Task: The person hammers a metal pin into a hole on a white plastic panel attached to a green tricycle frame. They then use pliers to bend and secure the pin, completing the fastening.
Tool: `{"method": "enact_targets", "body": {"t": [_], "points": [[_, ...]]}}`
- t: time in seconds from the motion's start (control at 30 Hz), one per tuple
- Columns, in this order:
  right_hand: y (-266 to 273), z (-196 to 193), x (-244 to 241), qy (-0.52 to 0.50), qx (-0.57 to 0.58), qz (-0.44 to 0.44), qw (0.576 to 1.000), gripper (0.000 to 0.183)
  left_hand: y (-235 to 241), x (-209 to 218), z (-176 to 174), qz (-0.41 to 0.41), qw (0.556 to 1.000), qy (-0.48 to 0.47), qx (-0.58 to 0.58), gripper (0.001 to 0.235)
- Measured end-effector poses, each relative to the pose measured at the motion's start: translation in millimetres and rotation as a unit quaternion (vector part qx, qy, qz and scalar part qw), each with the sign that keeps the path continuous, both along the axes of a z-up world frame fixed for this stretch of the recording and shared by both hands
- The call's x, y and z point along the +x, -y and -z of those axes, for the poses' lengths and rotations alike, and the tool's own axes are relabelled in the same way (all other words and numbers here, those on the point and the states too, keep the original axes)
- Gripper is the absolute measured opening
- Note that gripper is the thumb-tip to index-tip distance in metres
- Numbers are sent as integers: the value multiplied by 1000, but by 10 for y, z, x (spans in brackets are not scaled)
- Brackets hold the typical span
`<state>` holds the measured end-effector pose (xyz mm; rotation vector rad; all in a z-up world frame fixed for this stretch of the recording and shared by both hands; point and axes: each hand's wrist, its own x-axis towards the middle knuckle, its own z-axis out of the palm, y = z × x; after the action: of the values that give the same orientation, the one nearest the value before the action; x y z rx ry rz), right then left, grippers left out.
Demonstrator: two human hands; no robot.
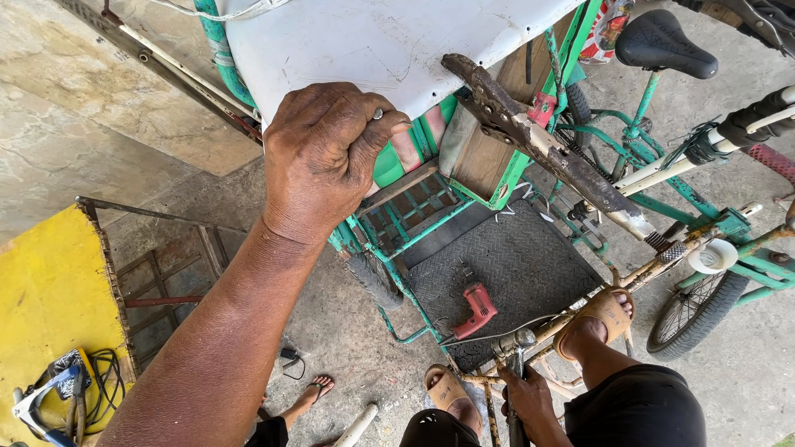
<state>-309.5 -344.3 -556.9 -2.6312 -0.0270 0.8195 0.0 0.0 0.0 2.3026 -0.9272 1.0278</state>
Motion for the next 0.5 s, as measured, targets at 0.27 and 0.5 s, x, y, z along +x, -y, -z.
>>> {"method": "enact_targets", "body": {"t": [0.27, 0.5], "points": [[35, 255, -38, 159, 5, -75, 985, 49, -14, 9, 55, -3, 1000, -16, -17, 10], [-5, 140, -46, 203, 33, -70, 976, 44, 57, -31, -59, 10, 1000, -1, -13, 13]]}}
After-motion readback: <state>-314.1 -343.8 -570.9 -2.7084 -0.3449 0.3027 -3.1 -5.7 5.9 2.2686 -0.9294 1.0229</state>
